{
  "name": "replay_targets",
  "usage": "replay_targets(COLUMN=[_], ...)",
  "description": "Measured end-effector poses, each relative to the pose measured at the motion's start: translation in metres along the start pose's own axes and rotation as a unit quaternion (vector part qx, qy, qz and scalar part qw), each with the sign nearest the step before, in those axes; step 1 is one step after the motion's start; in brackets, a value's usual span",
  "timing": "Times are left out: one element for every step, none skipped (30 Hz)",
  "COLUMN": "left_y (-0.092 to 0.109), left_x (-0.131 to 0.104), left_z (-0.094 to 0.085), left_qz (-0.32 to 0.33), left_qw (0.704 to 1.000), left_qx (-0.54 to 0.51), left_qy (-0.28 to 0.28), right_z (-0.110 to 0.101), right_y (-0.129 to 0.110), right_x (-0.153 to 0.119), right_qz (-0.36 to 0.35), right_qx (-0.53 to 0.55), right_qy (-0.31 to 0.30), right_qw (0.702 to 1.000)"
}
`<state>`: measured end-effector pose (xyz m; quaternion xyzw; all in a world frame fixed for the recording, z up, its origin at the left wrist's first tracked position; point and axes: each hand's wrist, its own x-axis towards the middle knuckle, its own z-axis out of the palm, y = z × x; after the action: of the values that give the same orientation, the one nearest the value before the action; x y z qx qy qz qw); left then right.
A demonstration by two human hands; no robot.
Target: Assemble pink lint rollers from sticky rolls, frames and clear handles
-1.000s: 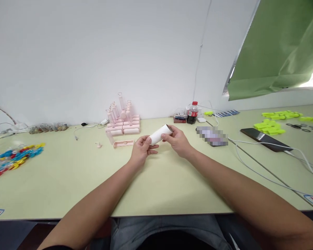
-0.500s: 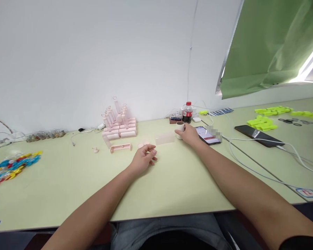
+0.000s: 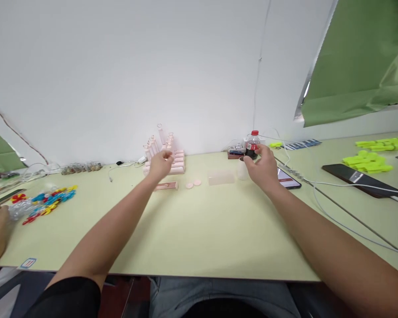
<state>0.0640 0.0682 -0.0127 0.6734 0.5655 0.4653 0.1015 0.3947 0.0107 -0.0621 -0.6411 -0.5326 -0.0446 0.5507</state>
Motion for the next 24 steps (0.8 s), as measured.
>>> replay_targets(left_y=[-0.001, -0.001, -0.001, -0.001, 0.0, 0.001, 0.002, 0.003, 0.004, 0.006, 0.007, 0.008, 0.009, 0.009, 0.01, 0.01, 0.009, 0.009, 0.008, 0.007, 0.005, 0.004, 0.002, 0.0], left_x=[0.018, 0.035, 0.052, 0.068, 0.083, 0.096, 0.108, 0.118, 0.127, 0.135, 0.142, 0.148, 0.153, 0.158, 0.162, 0.165, 0.167, 0.169, 0.171, 0.173, 0.175, 0.177, 0.179, 0.181], left_z=[-0.008, -0.015, -0.022, -0.027, -0.031, -0.033, -0.033, -0.032, -0.03, -0.026, -0.023, -0.019, -0.015, -0.011, -0.008, -0.005, -0.003, -0.002, -0.001, 0.0, 0.001, 0.002, 0.003, 0.004], left_qz=[-0.002, -0.002, 0.001, 0.008, 0.021, 0.032, 0.041, 0.048, 0.051, 0.049, 0.043, 0.034, 0.022, 0.009, -0.002, -0.012, -0.019, -0.025, -0.029, -0.033, -0.037, -0.039, -0.041, -0.041], left_qw=[1.0, 0.999, 0.999, 0.998, 0.991, 0.98, 0.963, 0.947, 0.934, 0.926, 0.922, 0.921, 0.918, 0.914, 0.911, 0.908, 0.906, 0.905, 0.904, 0.904, 0.905, 0.906, 0.906, 0.907], left_qx=[0.016, 0.03, 0.043, 0.065, 0.131, 0.198, 0.263, 0.313, 0.345, 0.362, 0.369, 0.372, 0.379, 0.386, 0.393, 0.399, 0.403, 0.406, 0.408, 0.409, 0.409, 0.409, 0.408, 0.407], left_qy=[0.006, 0.014, 0.017, 0.021, 0.011, -0.008, -0.035, -0.06, -0.081, -0.097, -0.106, -0.111, -0.116, -0.121, -0.125, -0.128, -0.128, -0.126, -0.122, -0.117, -0.112, -0.106, -0.101, -0.096], right_z=[0.0, 0.001, 0.002, 0.002, 0.003, 0.004, 0.005, 0.006, 0.007, 0.007, 0.008, 0.009, 0.009, 0.01, 0.01, 0.011, 0.011, 0.011, 0.012, 0.012, 0.013, 0.013, 0.014, 0.014], right_y=[-0.003, -0.006, -0.009, -0.012, -0.015, -0.018, -0.02, -0.023, -0.025, -0.026, -0.027, -0.028, -0.028, -0.028, -0.028, -0.028, -0.028, -0.027, -0.027, -0.027, -0.027, -0.028, -0.028, -0.028], right_x=[-0.002, -0.004, -0.007, -0.009, -0.011, -0.014, -0.016, -0.018, -0.02, -0.023, -0.024, -0.026, -0.028, -0.029, -0.03, -0.032, -0.032, -0.033, -0.034, -0.034, -0.035, -0.036, -0.036, -0.037], right_qz=[-0.007, -0.013, -0.017, -0.022, -0.028, -0.036, -0.046, -0.057, -0.063, -0.068, -0.073, -0.076, -0.08, -0.085, -0.088, -0.091, -0.094, -0.095, -0.096, -0.097, -0.096, -0.092, -0.091, -0.089], right_qx=[0.013, 0.025, 0.035, 0.044, 0.051, 0.058, 0.062, 0.064, 0.067, 0.072, 0.076, 0.078, 0.078, 0.077, 0.077, 0.077, 0.079, 0.083, 0.087, 0.09, 0.092, 0.092, 0.093, 0.095], right_qy=[-0.001, -0.004, -0.006, -0.008, -0.009, -0.01, -0.008, -0.009, -0.009, -0.015, -0.023, -0.028, -0.034, -0.04, -0.046, -0.049, -0.053, -0.054, -0.054, -0.059, -0.062, -0.063, -0.064, -0.063], right_qw=[1.0, 1.0, 0.999, 0.999, 0.998, 0.998, 0.997, 0.996, 0.996, 0.995, 0.994, 0.994, 0.993, 0.993, 0.992, 0.992, 0.991, 0.991, 0.99, 0.989, 0.989, 0.989, 0.989, 0.989])
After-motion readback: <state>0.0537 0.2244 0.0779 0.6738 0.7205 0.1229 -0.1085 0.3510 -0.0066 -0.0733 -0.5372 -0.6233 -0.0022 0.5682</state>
